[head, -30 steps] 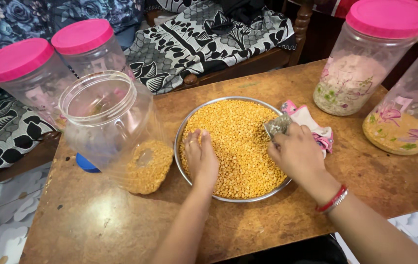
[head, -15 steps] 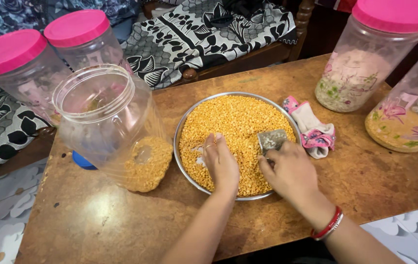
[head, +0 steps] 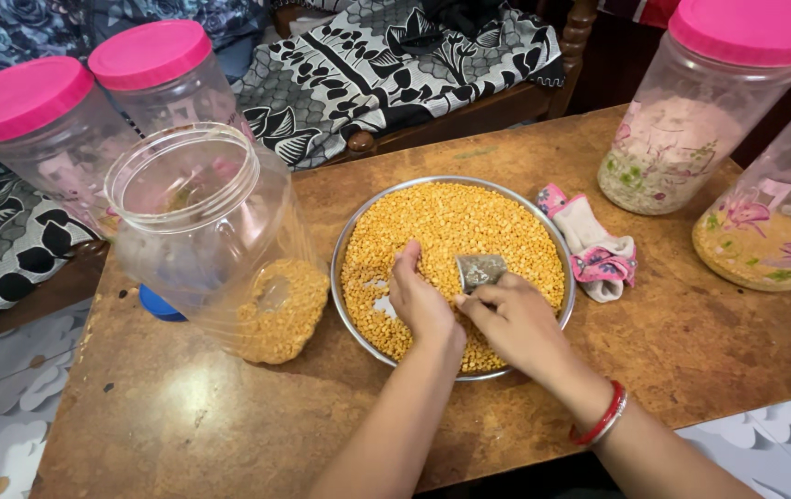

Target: The person scoops yellow split peas from a metal tray using a metal cup and pours them into a clear plastic jar. The person repeats this action multiple times, gradually filling the jar with the split peas.

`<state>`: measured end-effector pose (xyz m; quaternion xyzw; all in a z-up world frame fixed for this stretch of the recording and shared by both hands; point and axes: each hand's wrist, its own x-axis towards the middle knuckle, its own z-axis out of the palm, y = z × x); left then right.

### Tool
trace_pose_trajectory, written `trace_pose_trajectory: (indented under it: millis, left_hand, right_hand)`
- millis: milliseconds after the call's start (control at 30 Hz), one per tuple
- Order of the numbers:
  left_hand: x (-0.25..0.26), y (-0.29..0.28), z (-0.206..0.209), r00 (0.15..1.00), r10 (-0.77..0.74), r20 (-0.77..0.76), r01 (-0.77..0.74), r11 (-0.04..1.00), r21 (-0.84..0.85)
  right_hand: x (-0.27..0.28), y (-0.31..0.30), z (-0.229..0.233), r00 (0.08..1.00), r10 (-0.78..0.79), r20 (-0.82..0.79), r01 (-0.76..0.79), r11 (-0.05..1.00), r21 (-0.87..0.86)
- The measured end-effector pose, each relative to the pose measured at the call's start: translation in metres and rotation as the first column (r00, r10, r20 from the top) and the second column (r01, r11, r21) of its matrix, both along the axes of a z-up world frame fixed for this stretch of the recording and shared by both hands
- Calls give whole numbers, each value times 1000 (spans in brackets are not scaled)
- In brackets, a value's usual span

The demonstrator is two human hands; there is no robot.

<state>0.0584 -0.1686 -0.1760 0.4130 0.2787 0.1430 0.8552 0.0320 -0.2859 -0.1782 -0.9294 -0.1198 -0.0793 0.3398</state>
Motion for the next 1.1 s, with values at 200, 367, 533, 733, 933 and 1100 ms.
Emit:
trace_pose_trajectory:
  millis: [200, 367, 533, 733, 933, 1100]
  left_hand:
    - [16, -2, 1, 999, 42, 30, -40, 997, -72]
    - [26, -5, 2, 989, 50, 142, -40, 996, -74]
    - [36, -7, 1, 975, -70, 211, 23, 975, 221]
    - [43, -6, -2, 948, -169, 268, 89, 954, 287]
    - [41, 1, 3, 906, -336, 259, 191, 868, 459]
    - [36, 9, 14, 904, -395, 165, 280, 838, 468]
  right_hand:
    - [10, 0, -4, 994, -4, -108, 18, 991, 130]
    - [19, -9, -18, 989, 89, -114, -33, 908, 419]
    - [29, -18, -32, 914, 200, -352, 135, 670, 730]
    - [31, -24, -30, 896, 267, -355, 167, 539, 826]
    - [30, -28, -21, 868, 306, -391, 238, 435, 868]
    - [30, -28, -16, 863, 293, -412, 300, 359, 884]
